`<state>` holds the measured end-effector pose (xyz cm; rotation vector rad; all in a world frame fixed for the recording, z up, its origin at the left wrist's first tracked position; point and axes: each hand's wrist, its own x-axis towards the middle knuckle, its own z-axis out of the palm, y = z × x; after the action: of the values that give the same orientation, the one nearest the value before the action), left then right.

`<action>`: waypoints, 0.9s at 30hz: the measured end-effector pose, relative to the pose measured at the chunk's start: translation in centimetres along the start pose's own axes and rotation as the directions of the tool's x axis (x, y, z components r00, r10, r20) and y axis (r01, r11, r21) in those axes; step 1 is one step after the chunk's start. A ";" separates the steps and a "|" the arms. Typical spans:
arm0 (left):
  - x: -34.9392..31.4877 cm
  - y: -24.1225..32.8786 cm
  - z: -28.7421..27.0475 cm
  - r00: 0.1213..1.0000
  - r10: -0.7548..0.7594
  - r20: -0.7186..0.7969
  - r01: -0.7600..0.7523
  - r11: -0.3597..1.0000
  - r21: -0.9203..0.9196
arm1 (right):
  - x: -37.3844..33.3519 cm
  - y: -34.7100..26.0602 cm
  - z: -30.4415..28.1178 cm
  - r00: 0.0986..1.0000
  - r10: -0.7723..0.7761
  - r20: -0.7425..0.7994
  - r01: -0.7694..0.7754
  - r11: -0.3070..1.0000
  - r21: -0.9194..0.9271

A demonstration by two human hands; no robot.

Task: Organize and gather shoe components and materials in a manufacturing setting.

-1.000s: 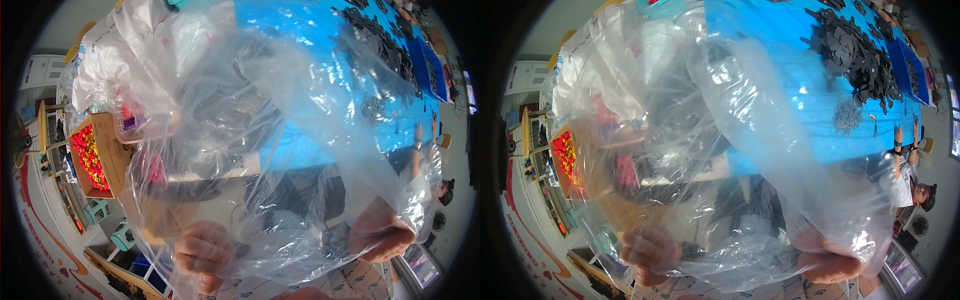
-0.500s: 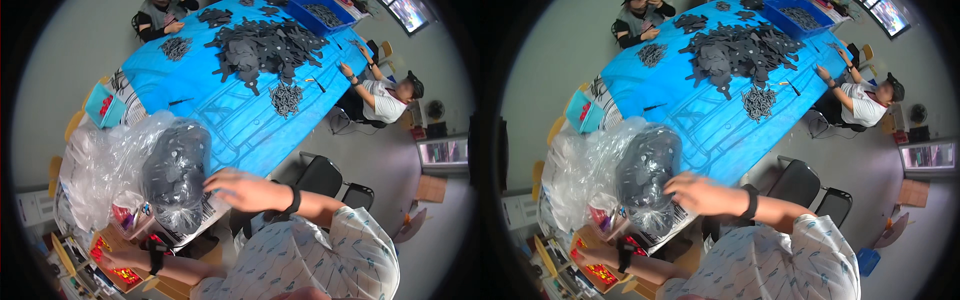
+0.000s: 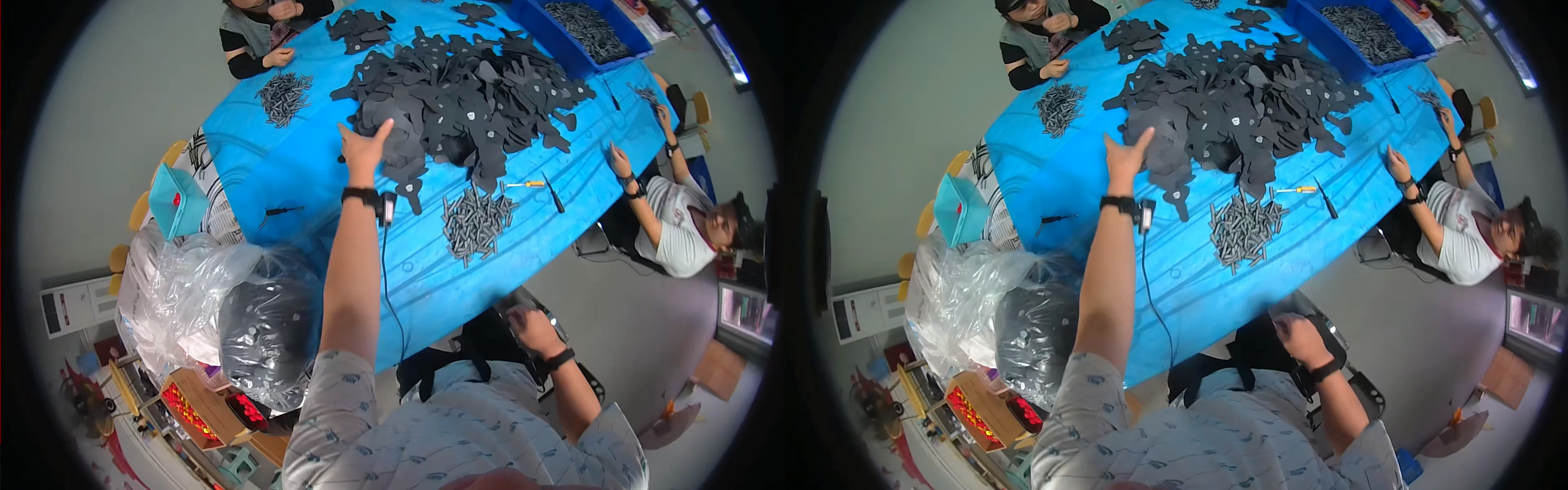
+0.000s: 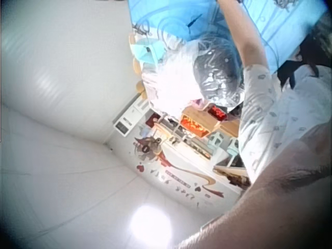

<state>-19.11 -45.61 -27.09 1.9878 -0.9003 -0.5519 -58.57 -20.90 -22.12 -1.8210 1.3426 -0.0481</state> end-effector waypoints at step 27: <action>-20.5 20.4 -14.1 0.682 0.346 0.645 0.428 0.527 -0.735 | 5.4 8.4 -4.7 0.978 0.209 0.012 -0.208 0.977 -0.049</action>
<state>-30.70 -29.99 -1.48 0.7786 -0.7592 -1.5848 -65.00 -28.57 -26.85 -1.7055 1.5269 0.1126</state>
